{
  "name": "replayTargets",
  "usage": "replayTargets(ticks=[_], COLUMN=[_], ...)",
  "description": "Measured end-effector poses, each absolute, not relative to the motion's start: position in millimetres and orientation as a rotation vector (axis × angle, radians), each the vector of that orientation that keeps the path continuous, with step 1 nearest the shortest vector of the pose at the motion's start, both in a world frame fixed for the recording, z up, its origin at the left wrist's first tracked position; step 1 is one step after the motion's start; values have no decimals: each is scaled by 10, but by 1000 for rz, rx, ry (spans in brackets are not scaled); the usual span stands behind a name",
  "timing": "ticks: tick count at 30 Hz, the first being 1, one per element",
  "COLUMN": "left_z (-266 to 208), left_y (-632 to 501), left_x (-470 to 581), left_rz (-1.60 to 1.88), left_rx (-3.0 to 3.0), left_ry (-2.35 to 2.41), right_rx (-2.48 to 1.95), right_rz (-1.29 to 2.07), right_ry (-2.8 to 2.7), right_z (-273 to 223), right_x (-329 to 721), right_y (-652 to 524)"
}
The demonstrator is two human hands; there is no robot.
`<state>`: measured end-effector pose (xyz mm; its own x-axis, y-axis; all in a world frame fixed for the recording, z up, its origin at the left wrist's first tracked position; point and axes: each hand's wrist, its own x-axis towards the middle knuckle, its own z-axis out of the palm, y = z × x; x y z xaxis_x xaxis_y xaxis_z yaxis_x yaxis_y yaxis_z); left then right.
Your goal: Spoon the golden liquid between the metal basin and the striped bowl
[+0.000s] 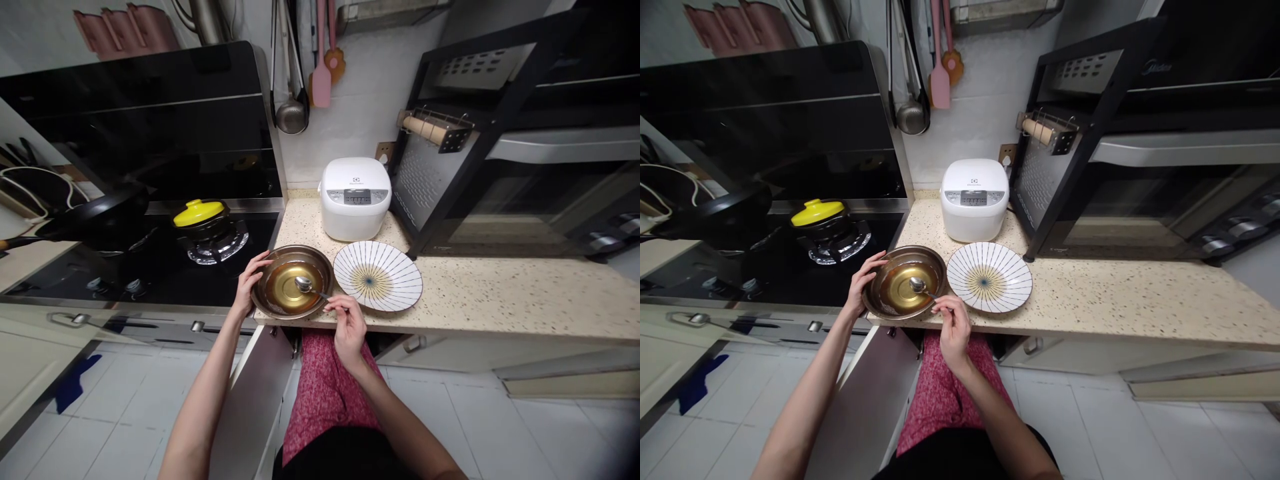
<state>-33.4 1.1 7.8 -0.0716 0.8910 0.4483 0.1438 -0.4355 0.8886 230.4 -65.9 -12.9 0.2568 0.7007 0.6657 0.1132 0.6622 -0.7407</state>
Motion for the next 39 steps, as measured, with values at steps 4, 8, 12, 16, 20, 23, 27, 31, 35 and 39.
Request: replayTargets(ticks=[4, 8, 12, 16, 20, 23, 27, 31, 35, 39], left_z=[76, 89, 88, 66, 57, 61, 62, 57, 64, 77], left_y=[13, 8, 14, 28, 32, 27, 20, 25, 23, 13], left_x=[-332, -325, -328, -337, -338, -332, -326, -329, -324, -311], left_rz=[1577, 1572, 1576, 1578, 1580, 1582, 1586, 1586, 1590, 1585], left_rx=[1581, 1584, 1572, 1571, 1569, 1566, 1564, 1562, 1560, 1556], left_ry=[1124, 1133, 1130, 1137, 1131, 1129, 1130, 1121, 1127, 1129], right_rx=[-768, -761, -781, -784, -792, -814, -823, -815, -698, -617], right_rz=[439, 409, 386, 335, 268, 197, 69, -98, -257, -350], right_ry=[-1259, -1243, -1228, -1196, -1176, -1185, -1261, -1394, -1541, -1662], right_z=[-79, 3, 85, 145, 163, 154, 151, 140, 101, 81], right_x=[2350, 2419, 2516, 2626, 2739, 2824, 2920, 2984, 3019, 3045], right_y=[-681, -697, -707, -696, -649, -607, -574, -550, -512, -504])
